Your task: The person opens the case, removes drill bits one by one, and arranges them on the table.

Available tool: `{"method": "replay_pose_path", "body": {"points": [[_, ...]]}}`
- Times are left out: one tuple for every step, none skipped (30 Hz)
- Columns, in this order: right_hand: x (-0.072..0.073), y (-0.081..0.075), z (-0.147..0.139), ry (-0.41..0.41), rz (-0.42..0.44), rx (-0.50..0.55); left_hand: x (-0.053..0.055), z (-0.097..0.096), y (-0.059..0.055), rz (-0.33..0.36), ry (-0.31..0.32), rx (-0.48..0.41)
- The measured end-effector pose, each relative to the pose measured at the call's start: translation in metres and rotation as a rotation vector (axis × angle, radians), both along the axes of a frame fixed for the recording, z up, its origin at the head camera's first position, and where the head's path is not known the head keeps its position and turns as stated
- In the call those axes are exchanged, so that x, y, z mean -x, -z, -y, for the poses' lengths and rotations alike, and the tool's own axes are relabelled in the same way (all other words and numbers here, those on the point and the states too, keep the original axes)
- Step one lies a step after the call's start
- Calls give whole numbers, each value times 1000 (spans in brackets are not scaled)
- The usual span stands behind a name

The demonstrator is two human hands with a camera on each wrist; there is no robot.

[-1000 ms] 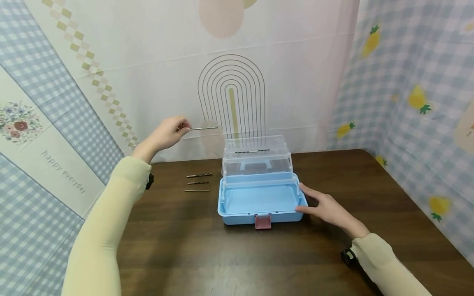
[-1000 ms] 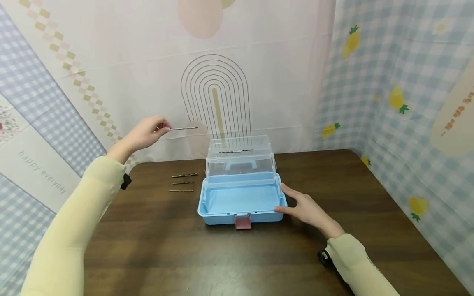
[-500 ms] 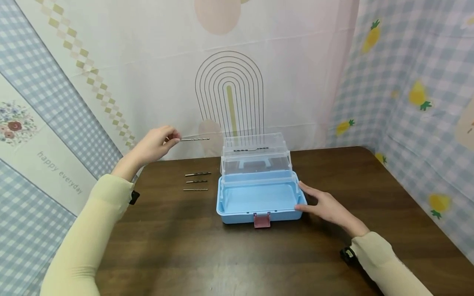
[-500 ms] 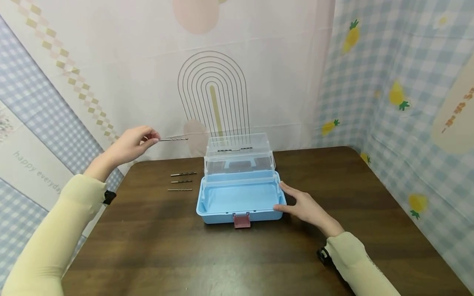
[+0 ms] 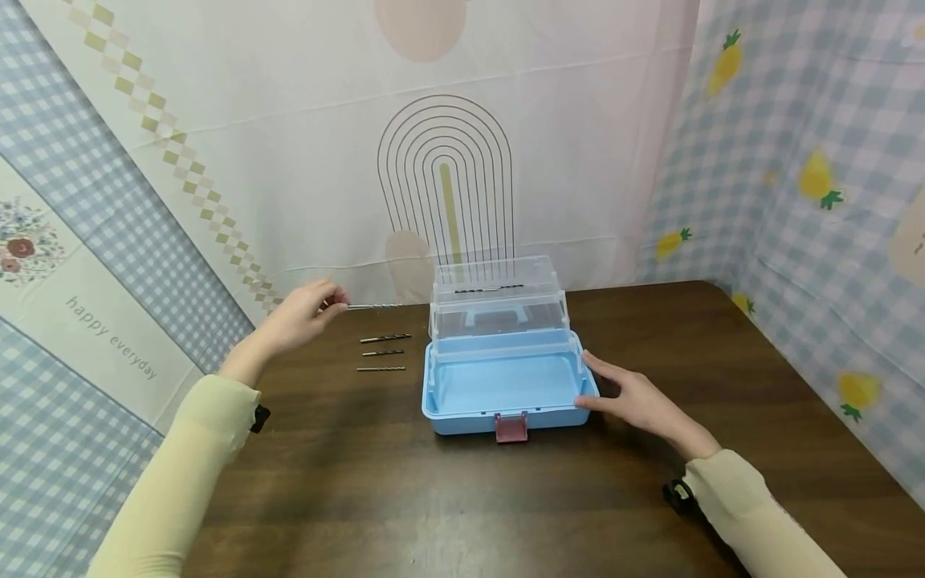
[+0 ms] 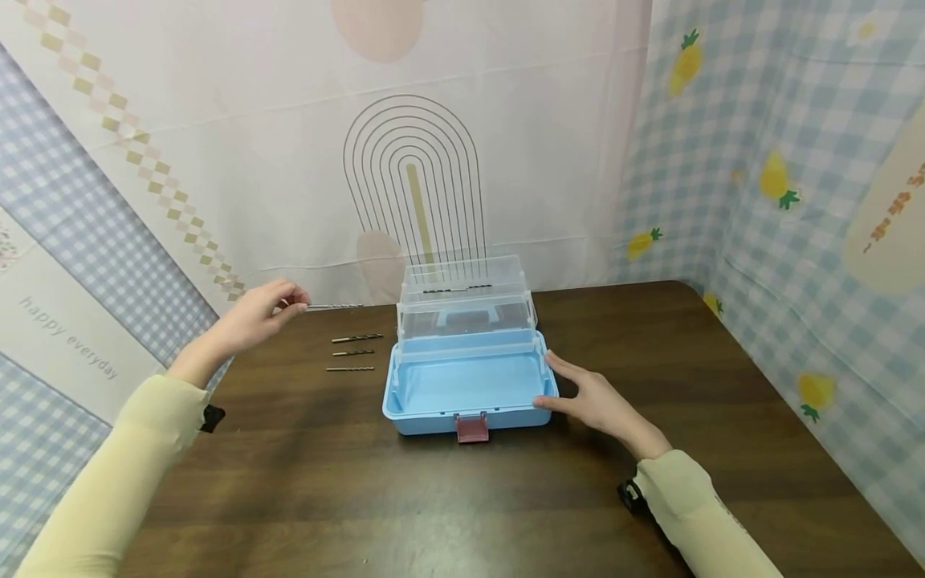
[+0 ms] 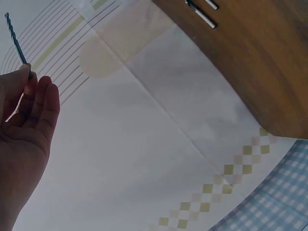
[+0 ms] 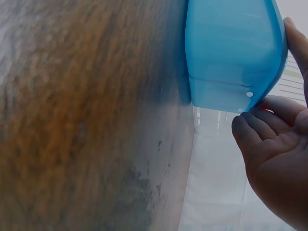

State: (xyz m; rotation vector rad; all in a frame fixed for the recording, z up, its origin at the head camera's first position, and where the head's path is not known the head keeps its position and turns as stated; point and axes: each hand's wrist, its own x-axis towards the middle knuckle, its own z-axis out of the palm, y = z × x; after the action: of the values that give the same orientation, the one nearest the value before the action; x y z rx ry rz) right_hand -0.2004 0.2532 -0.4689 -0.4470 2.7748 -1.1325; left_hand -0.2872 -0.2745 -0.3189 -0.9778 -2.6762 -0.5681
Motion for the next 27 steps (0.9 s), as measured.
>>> {"method": "replay_pose_path", "body": {"points": [[0, 0, 0, 3, 3, -1, 0, 1, 4, -1, 3, -1], [0, 0, 0, 4, 5, -4, -1, 2, 8, 3, 3, -2], [0, -1, 1, 6, 9, -3, -2, 3, 11, 6, 4, -1], [0, -1, 1, 7, 12, -4, -2, 5, 15, 13, 2, -2], [0, -1, 1, 8, 14, -5, -3, 6, 20, 21, -1, -5], [0, -1, 1, 8, 15, -6, -3, 8, 24, 30, -5, -4], [0, -1, 2, 8, 15, -6, -4, 9, 28, 41, -12, -4], [0, -1, 2, 5, 14, -5, -5, 11, 32, 48, -14, -2], [0, -1, 2, 6, 14, -3, -5, 12, 36, 55, -17, 0], [0, -1, 2, 6, 12, -3, -6, 13, 40, 64, -23, 2], [0, 0, 2, 7, 11, -1, -6, 15, 45, 67, -27, 6], [0, 0, 2, 7, 10, 2, -7, 16, 49, 74, -29, 15], [-1, 1, 1, 8, 8, 5, -7, 17, 53, 85, -30, 20], [-1, 1, 1, 6, 6, 8, -8, 18, 58, 90, -27, 25], [-1, 1, 1, 6, 4, 10, -8, 19, 62, 95, -29, 30], [-1, 2, 1, 4, 1, 12, -9, 21, 66, 103, -30, 34], [-1, 2, 1, 3, -1, 14, -10, 22, 70, 110, -30, 37], [-1, 2, 1, 1, -3, 15, -11, 23, 74, 121, -30, 37], [-1, 3, 1, 0, -5, 15, -11, 24, 78, 130, -31, 34], [-1, 3, 1, 0, -7, 13, -12, 24, 81, 134, -33, 34], [-1, 3, 1, 2, -8, 12, -13, 25, 85, 140, -34, 32], [-1, 3, 1, 3, -9, 12, -13, 25, 88, 147, -36, 28], [-1, 3, 1, 4, -10, 13, -14, 25, 92, 150, -36, 24], [-1, 3, 1, 4, -12, 14, -14, 25, 95, 152, -38, 20], [-1, 3, 1, 3, -12, 16, -15, 24, 98, 154, -39, 17], [-1, 2, 0, 2, -13, 19, -15, 24, 101, 156, -40, 16], [-1, 2, 0, 1, -12, 21, -16, 24, 104, 159, -41, 14]]}}
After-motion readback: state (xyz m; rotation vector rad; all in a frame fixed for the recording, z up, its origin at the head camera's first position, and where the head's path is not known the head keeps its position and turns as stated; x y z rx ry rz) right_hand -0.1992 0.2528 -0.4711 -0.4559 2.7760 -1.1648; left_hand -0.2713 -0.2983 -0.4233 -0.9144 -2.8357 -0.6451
